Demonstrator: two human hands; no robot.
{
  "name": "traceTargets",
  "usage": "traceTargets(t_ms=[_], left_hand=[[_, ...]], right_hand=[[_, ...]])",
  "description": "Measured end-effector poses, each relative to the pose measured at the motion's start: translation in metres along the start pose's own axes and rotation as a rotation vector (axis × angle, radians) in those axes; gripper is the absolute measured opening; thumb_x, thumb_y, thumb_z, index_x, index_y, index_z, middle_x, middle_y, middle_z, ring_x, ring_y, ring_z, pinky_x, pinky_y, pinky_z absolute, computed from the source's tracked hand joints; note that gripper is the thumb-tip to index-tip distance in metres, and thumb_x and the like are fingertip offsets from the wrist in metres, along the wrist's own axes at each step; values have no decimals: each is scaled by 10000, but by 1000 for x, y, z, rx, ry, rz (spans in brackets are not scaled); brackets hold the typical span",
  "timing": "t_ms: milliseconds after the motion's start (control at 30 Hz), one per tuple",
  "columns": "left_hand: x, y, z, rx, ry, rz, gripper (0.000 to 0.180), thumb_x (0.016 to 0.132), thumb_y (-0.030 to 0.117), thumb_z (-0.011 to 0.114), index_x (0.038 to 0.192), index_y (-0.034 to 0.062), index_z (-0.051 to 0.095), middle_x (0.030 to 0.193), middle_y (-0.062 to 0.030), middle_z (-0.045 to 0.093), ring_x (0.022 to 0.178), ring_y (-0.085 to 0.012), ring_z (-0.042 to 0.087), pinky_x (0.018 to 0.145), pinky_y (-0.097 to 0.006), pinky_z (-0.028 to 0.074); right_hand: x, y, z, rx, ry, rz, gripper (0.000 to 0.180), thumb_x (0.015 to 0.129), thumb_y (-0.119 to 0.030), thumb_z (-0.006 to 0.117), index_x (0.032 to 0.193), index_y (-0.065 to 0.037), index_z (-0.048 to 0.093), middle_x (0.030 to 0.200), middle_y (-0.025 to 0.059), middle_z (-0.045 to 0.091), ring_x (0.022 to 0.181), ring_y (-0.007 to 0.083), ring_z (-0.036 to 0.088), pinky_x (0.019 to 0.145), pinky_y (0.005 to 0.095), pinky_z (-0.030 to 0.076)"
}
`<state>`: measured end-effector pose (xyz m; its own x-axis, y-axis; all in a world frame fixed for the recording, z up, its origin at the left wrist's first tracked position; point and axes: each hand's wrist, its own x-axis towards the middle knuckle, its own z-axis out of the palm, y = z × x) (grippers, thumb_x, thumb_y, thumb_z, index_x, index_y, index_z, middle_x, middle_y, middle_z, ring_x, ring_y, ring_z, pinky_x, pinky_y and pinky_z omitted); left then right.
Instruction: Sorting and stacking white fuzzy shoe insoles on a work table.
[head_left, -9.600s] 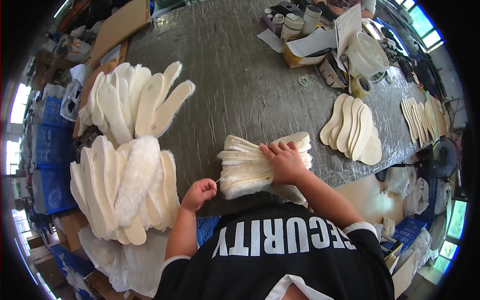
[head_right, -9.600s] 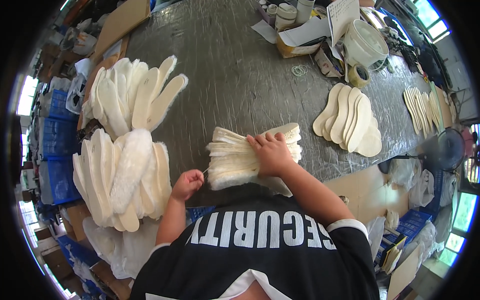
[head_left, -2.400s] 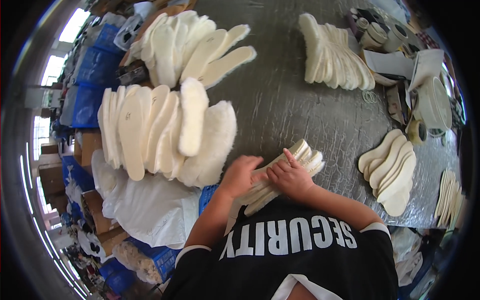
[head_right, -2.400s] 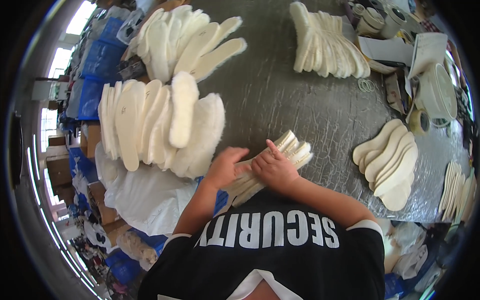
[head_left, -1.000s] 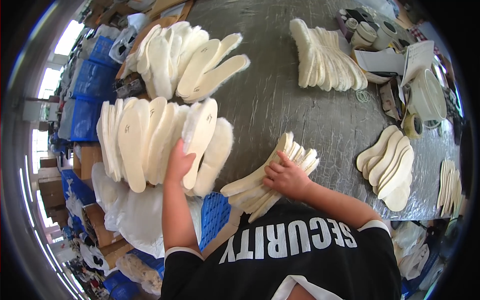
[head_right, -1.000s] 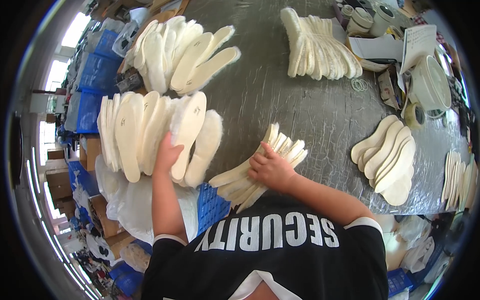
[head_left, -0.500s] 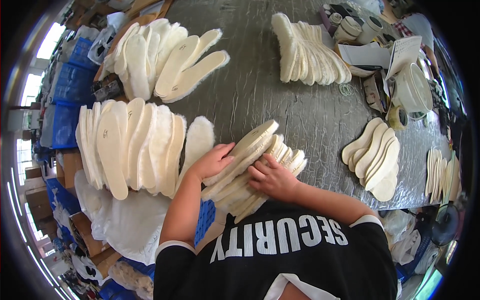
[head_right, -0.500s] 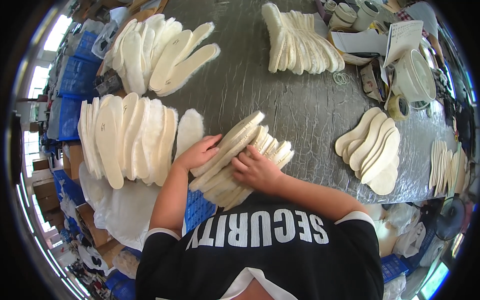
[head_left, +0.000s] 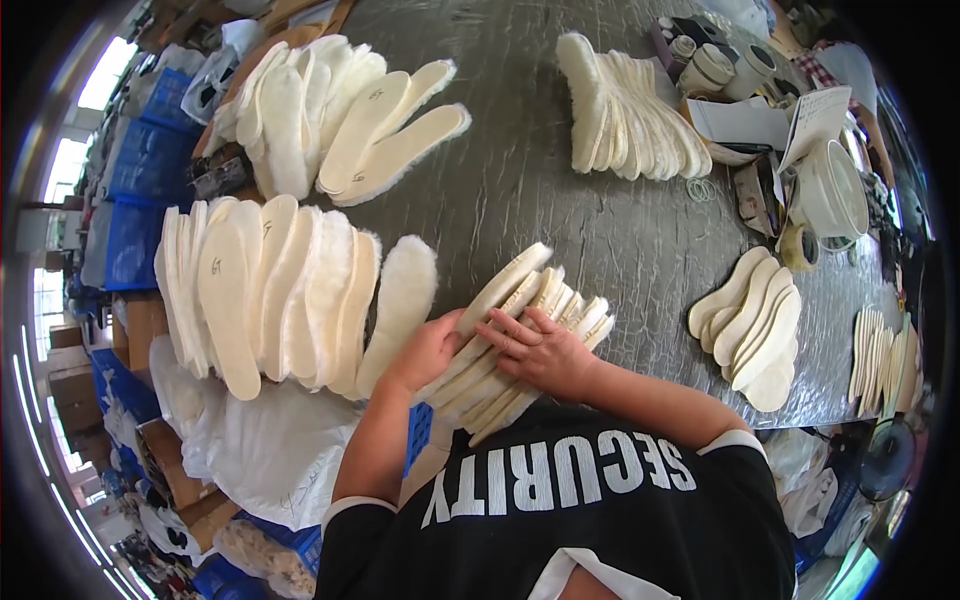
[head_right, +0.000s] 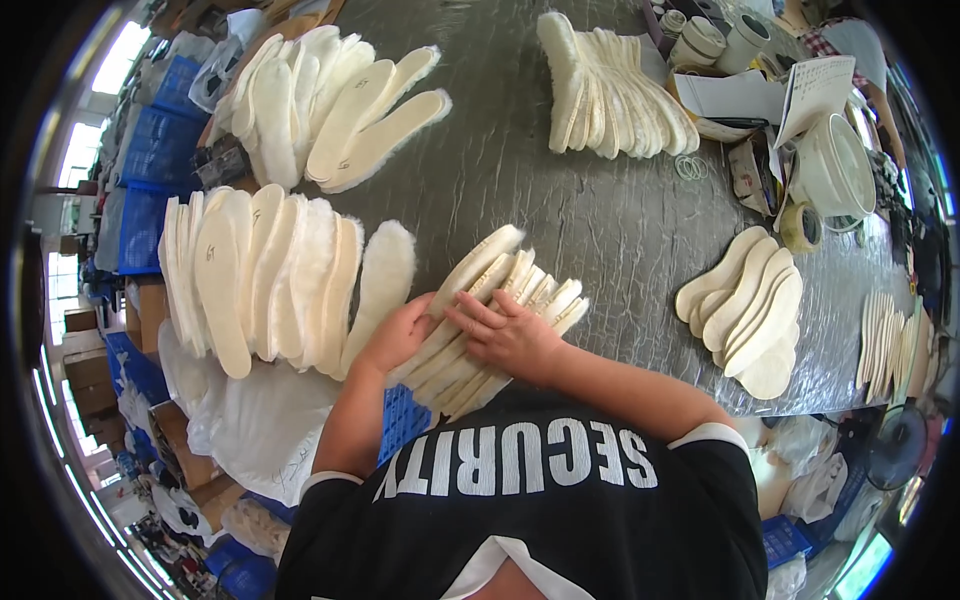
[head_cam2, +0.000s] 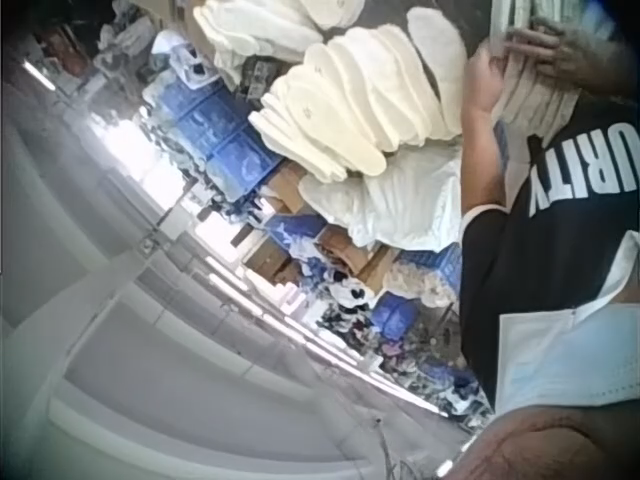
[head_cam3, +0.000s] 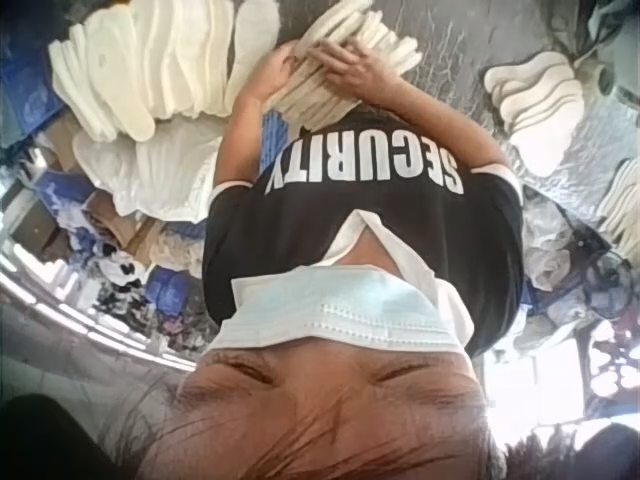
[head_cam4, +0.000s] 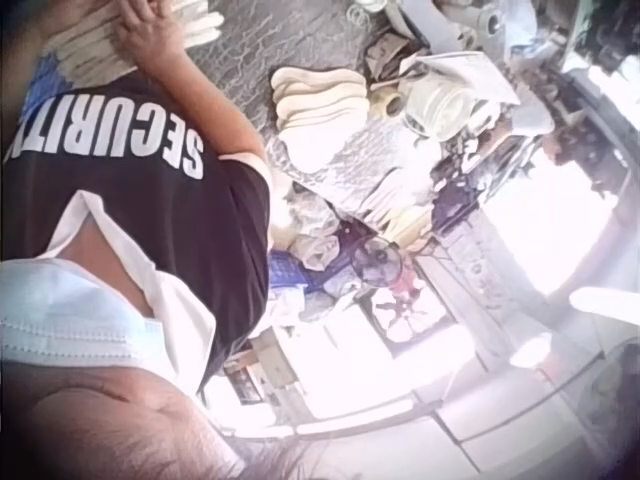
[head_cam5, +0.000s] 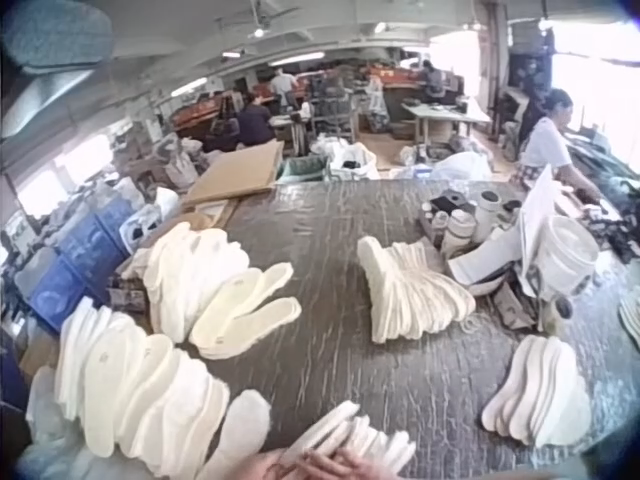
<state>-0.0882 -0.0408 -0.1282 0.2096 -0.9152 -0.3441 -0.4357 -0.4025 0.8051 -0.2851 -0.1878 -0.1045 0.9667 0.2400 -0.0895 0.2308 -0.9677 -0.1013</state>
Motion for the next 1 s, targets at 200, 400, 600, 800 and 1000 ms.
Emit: traceTargets(t_ms=[200, 400, 600, 800, 1000], left_hand=[[-31, -6, -9, 189, 52, 92, 428, 848, 89, 558, 1266, 17, 509, 1086, -218, 625, 1002, -389, 586, 864, -414, 467], [-22, 11, 15, 275, 33, -10, 430, 833, 99, 573, 1257, 43, 527, 1072, -218, 603, 1003, -372, 571, 872, -424, 457], [-19, -33, 7, 367, 440, 99, 494, 767, 124, 696, 1220, 28, 523, 1057, -189, 587, 988, -371, 541, 880, -419, 445], [-10, -35, -14, 678, 457, -211, 653, 702, 81, 703, 1301, 54, 445, 1142, -213, 541, 1066, -404, 485, 931, -439, 409], [23, -22, -54, 507, 602, -71, 478, 769, -44, 485, 1239, 45, 475, 1010, -221, 623, 890, -386, 608, 762, -459, 492]], right_hand=[[2, 0, 2, 0, -13, 60, 280, 847, -278, 533, 1082, -175, 644, 1548, 76, 230, 1431, 270, 204, 1050, 524, 285], [4, 0, 7, -55, 39, -45, 249, 839, -284, 529, 1032, -178, 645, 1549, 67, 243, 1439, 239, 187, 1108, 529, 183], [16, 6, 3, 11, 17, -77, 221, 848, -254, 489, 971, -148, 638, 1416, 105, 434, 1401, 254, 276, 1150, 569, 72], [15, 9, 9, -30, 47, -132, 259, 840, -233, 489, 1038, -126, 617, 1321, 106, 502, 1337, 258, 379, 1159, 540, 118], [15, 11, 7, -52, 67, -120, 273, 827, -226, 505, 1049, -121, 624, 1301, 94, 524, 1318, 238, 400, 1157, 533, 145]])
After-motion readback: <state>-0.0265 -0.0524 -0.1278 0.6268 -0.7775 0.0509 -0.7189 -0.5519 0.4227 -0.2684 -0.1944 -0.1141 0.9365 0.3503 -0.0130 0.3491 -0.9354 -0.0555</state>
